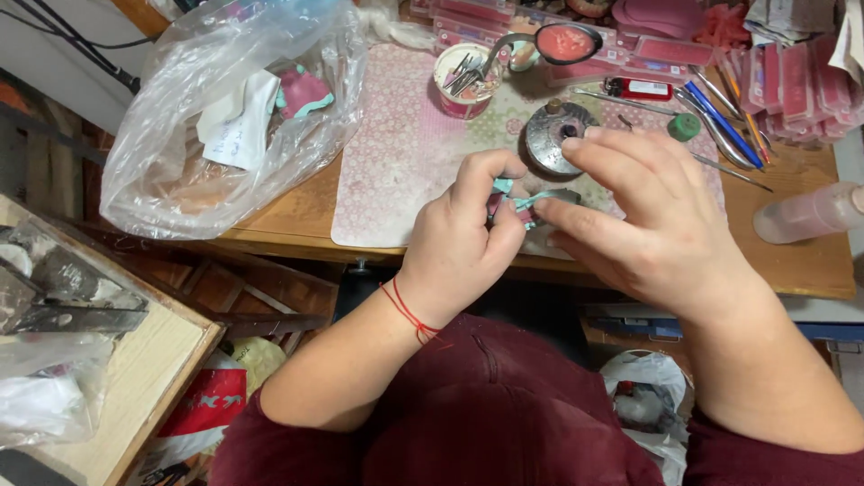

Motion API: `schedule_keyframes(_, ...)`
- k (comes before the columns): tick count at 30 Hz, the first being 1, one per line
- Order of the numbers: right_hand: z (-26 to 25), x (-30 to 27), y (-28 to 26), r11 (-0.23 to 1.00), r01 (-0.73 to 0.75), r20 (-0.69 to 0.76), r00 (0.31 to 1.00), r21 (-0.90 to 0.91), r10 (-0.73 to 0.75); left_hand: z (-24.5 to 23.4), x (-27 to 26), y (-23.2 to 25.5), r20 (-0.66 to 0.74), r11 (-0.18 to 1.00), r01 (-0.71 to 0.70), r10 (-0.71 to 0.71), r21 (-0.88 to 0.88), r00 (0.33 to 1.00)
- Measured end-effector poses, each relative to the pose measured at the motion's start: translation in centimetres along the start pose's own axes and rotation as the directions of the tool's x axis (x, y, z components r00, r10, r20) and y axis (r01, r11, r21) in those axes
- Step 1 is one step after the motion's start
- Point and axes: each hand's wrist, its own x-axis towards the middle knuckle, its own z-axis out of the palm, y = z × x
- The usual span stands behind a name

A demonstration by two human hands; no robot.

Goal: Repairing a dental appliance by filing edges, applying material, and adjusting wire components with pliers

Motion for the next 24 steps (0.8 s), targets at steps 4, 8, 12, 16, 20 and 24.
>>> schedule_keyframes(4,-0.3,-0.5,0.3,0.999,-0.021,0.069,0.997,-0.042,0.024,0.2,-0.1,0.0,0.032,1.0,0.014,-0.014,-0.016,0.999)
schedule_keyframes(8,-0.6,-1.4,1.4,0.94,-0.136,0.127,0.987,0.313,0.1,-0.2,0.0,0.4,0.027,0.99,0.023,-0.02,-0.136,0.999)
schedule_keyframes(12,-0.3,-0.5,0.8,0.958,-0.094,0.064,0.995,0.271,0.08,-0.8,0.1,0.6,0.06,0.977,0.0,0.014,-0.215,0.998)
schedule_keyframes(16,0.9,-0.1,0.1,0.982,-0.054,0.029,0.998,0.183,0.049,-0.9,0.3,0.6,0.047,0.967,-0.009,0.021,-0.253,0.999)
schedule_keyframes(20,1.7,-0.2,-0.3,0.992,-0.048,-0.072,0.996,0.114,0.056,-0.9,0.4,0.5,0.029,0.954,-0.038,0.049,-0.298,0.998)
schedule_keyframes(24,2.4,-0.4,-0.4,0.991,-0.016,-0.137,0.99,0.135,0.034,-0.9,0.4,0.7,0.051,0.924,0.05,-0.033,-0.378,0.998)
